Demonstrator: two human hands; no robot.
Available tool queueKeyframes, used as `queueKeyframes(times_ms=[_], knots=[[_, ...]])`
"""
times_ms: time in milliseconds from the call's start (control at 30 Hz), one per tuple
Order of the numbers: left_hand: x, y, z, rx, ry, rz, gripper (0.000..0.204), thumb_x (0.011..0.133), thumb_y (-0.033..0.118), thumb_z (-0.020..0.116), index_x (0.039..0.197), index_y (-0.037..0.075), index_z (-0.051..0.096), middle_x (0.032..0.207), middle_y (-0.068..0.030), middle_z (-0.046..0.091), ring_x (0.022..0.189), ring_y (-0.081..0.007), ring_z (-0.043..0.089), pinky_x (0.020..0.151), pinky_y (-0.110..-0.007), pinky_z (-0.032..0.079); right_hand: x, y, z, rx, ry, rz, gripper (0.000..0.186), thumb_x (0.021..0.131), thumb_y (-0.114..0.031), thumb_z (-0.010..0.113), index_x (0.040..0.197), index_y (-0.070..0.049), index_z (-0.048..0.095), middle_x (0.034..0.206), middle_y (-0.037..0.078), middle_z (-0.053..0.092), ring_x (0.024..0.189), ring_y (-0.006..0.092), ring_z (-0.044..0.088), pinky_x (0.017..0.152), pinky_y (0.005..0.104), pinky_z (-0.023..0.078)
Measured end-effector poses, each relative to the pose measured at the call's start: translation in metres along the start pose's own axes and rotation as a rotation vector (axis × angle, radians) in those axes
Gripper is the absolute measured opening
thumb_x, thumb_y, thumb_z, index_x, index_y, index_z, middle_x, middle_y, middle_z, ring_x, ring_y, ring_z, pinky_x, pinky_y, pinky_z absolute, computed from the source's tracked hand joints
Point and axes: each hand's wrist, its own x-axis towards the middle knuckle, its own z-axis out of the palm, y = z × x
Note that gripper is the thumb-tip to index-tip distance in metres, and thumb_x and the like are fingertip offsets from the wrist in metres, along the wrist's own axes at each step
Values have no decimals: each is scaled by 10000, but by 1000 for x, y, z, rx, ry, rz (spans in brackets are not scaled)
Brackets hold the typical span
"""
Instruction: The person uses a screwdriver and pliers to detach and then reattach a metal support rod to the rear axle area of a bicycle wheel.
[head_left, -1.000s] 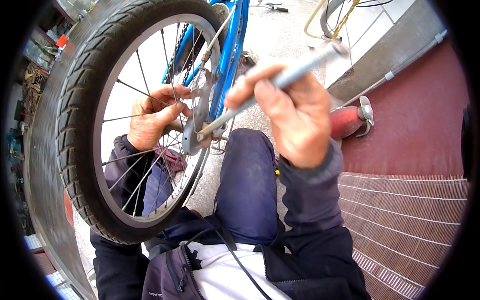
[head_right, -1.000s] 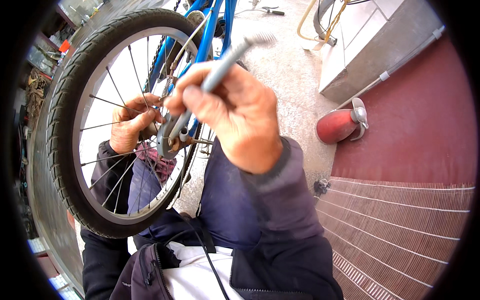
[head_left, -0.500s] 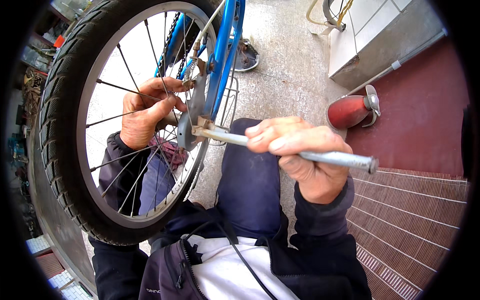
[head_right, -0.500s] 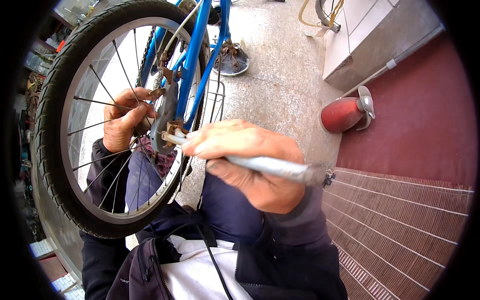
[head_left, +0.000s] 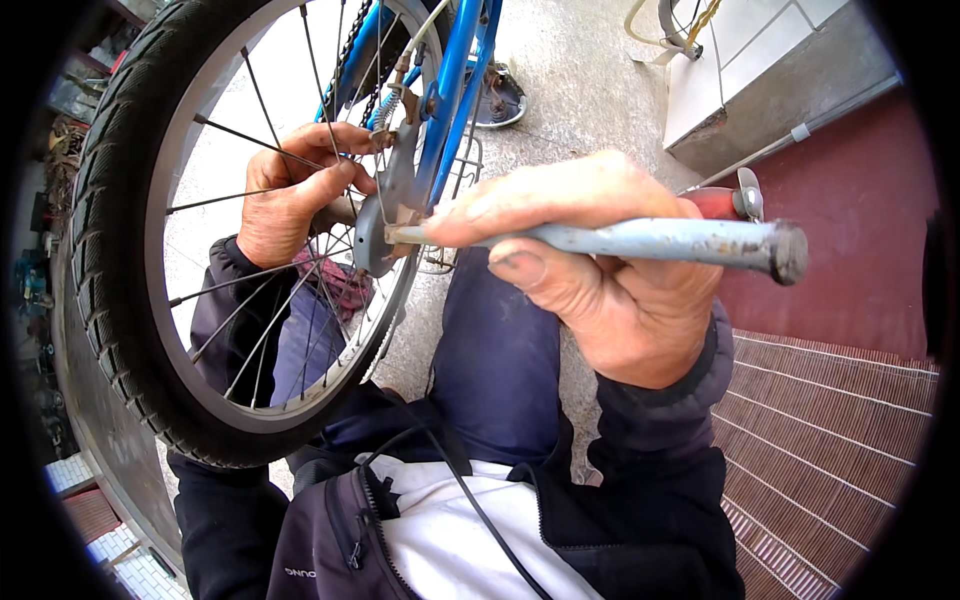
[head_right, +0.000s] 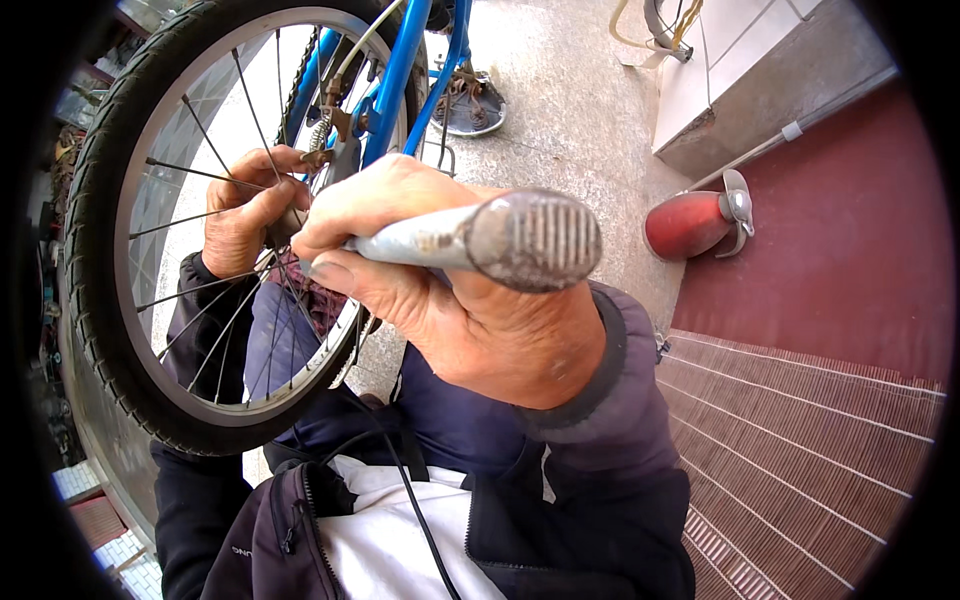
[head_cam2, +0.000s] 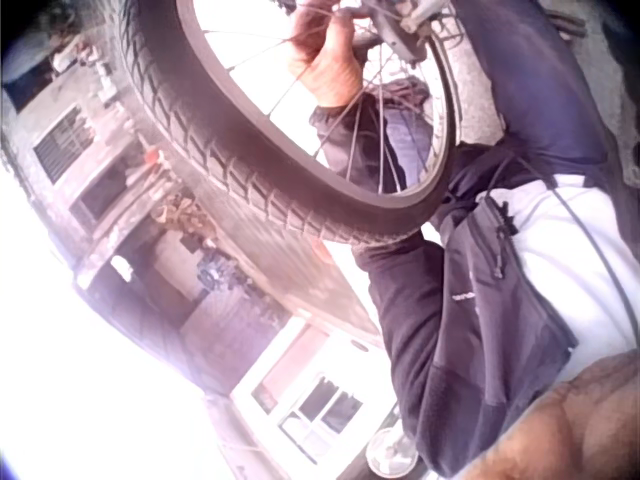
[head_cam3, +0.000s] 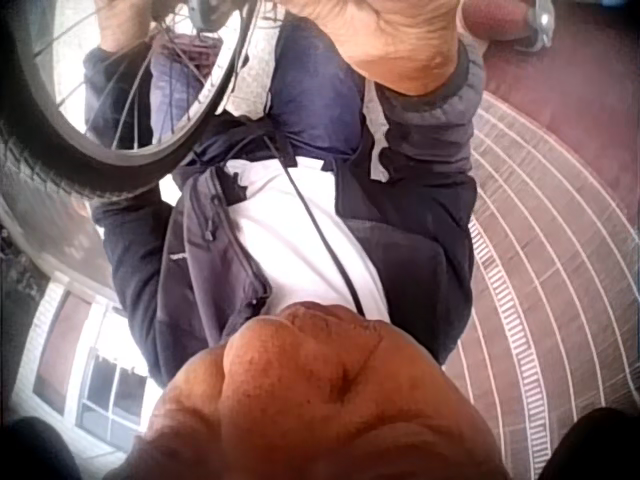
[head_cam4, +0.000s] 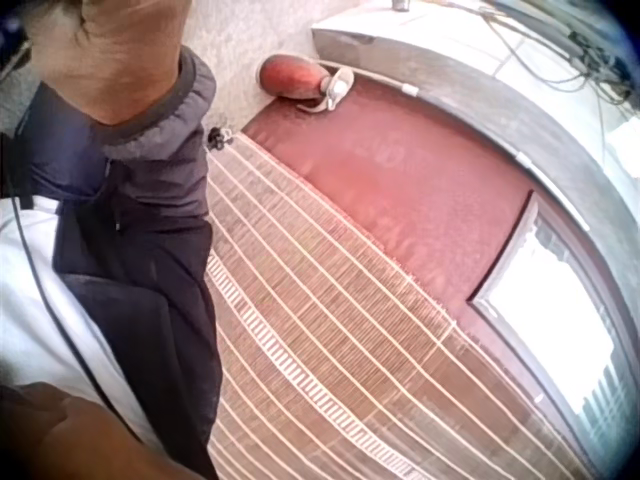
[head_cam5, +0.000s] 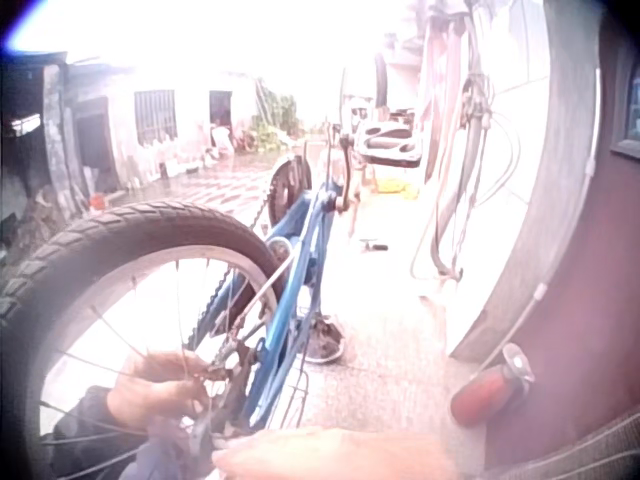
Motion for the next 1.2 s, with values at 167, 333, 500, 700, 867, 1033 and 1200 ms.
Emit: queueKeyframes(times_ms=[167,333,500,700,867,1033,1200], knots=[[-2,0,1,24,23,43,271,874,52,559,1130,-29,592,1090,-139,646,841,-140,645,683,-282,585,4,6,-4,23,-26,-79,123,838,0,664,943,38,613,897,155,694,823,229,688,713,300,556],[0,-7,1,-21,69,50,288,864,64,571,1134,-34,593,1046,-108,654,832,-137,623,733,-248,486,5,2,-10,99,-40,-43,73,835,-4,663,893,12,623,894,105,702,850,200,687,772,289,552],[3,-5,4,19,90,71,320,866,77,590,1166,-35,584,999,-73,654,835,-109,607,750,-218,456,12,16,-18,203,-102,-111,97,838,-66,685,899,8,675,862,90,719,831,156,697,779,271,547],[1,-9,-5,46,89,47,304,896,35,547,1194,-22,567,871,-79,655,680,-48,516,585,-171,339,16,-6,-42,211,-179,351,182,789,-126,751,920,-6,710,804,67,715,741,119,667,686,253,532],[0,-8,1,10,143,34,301,881,39,551,1175,-24,579,848,-51,644,624,-28,449,569,-171,317,20,-6,-38,148,-213,233,189,757,-167,779,868,-24,726,779,51,715,713,102,660,647,234,522],[0,-12,-5,-5,113,84,342,850,40,569,1184,-30,578,843,-11,627,610,-21,417,562,-173,309,27,-9,-47,276,-310,204,182,748,-174,788,843,-30,730,755,42,712,681,96,645,632,224,508],[-1,-15,-9,-32,123,24,362,855,44,585,1207,-36,566,909,-32,645,669,-33,493,589,-169,347,25,-2,-51,345,-301,153,164,754,-163,784,851,-41,732,758,46,712,689,102,652,644,229,510]])
